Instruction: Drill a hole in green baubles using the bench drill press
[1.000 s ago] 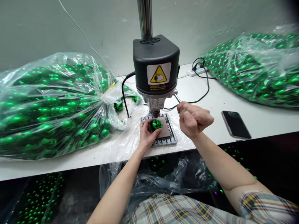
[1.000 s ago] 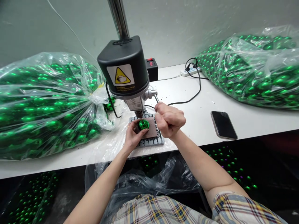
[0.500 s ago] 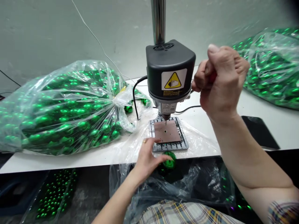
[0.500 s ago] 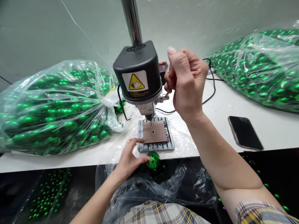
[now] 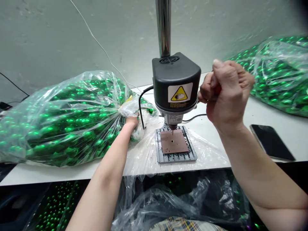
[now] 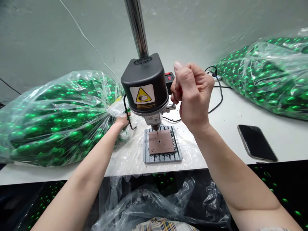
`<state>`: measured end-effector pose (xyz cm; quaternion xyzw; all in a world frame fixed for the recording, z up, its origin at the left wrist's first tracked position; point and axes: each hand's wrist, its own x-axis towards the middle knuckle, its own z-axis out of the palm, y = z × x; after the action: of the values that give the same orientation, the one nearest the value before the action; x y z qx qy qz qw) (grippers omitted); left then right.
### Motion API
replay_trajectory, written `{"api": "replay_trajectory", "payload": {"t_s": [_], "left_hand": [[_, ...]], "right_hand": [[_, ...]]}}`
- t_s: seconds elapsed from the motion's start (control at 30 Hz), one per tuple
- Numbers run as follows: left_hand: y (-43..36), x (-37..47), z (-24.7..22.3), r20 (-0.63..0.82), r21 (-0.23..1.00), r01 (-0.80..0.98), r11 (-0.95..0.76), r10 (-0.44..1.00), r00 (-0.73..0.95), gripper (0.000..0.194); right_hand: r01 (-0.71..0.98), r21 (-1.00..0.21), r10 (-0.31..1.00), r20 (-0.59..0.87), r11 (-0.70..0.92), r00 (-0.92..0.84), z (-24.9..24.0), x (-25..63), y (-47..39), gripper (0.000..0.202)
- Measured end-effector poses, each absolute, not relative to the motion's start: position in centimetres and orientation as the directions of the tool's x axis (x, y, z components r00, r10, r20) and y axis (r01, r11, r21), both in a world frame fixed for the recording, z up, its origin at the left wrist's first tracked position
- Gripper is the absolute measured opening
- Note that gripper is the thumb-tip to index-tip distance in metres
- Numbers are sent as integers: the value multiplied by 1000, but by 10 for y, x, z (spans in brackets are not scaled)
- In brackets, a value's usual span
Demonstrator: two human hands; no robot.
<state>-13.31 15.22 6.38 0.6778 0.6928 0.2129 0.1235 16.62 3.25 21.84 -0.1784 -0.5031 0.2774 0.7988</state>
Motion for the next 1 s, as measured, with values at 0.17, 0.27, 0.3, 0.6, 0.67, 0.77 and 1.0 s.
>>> {"api": "replay_trajectory", "payload": {"t_s": [0.17,0.27,0.3,0.6,0.67,0.77,1.0], "left_hand": [[109,-140,80,137,750,661,13,975,-175,39],[59,-144,93,-9,993,114,33,979,-202,52],[41,-143,96,-48,999,-22,45,982,-182,53],[-23,-67,59,-2,981,-195,-11,998,-63,68],[-19,-48,44,23,985,-169,-34,998,-65,72],[-9,-30,28,50,989,-137,-57,997,-53,71],[5,-15,16,88,996,-40,-86,994,69,65]], "right_hand": [[-265,-577,635,700,773,329,217,167,33,49],[-272,-556,619,707,785,341,218,166,33,49],[-274,-545,610,713,792,347,218,166,33,48],[-248,-539,593,730,805,339,216,167,38,51],[-218,-567,607,722,794,331,216,167,39,54],[-186,-580,606,727,794,323,216,168,40,59],[-127,-593,599,736,795,316,217,166,39,63]]}}
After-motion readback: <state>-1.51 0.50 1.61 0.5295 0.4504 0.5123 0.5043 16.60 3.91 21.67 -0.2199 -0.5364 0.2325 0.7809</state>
